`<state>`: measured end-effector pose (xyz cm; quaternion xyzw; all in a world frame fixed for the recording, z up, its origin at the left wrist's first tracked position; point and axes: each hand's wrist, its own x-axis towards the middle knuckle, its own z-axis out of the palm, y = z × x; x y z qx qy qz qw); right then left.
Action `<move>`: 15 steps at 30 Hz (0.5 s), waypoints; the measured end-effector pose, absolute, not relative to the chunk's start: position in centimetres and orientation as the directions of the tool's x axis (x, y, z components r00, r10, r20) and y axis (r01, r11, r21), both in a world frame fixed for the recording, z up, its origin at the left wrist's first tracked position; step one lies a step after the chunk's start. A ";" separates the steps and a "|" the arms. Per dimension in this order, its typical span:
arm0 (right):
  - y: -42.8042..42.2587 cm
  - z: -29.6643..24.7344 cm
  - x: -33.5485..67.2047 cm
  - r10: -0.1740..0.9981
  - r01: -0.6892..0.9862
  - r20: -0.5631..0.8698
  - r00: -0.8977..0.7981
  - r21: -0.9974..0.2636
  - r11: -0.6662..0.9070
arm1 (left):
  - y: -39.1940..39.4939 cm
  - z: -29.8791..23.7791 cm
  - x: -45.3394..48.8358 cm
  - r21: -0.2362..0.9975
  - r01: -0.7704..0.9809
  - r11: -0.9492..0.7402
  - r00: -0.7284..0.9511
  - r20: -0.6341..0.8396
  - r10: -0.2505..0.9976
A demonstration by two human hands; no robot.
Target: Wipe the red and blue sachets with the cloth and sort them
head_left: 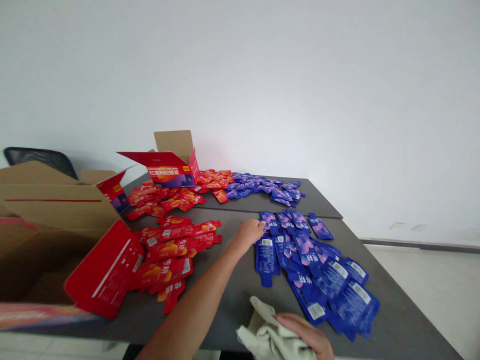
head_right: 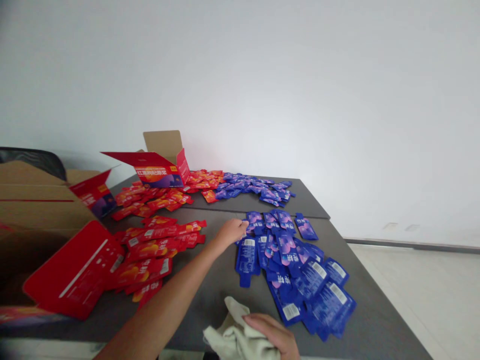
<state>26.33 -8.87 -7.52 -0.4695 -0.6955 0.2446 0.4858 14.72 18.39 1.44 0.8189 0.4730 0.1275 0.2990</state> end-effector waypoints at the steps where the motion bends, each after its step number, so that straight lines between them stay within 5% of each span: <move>1: -8.9 -7.5 26.2 0.895 0.417 0.441 -0.066 -0.803 0.426 | 18.3 1.5 14.4 0.606 0.697 -0.382 0.521 -0.063 0.851; 6: -9.5 -7.4 24.9 0.901 0.414 0.421 0.101 -0.842 0.346 | 17.7 1.7 12.3 0.586 0.687 -0.430 0.526 0.007 0.851; 15: -9.3 -8.2 26.1 0.894 0.381 0.447 -0.014 -0.825 0.418 | 11.2 -0.7 5.6 0.545 0.685 -0.483 0.584 -0.014 0.812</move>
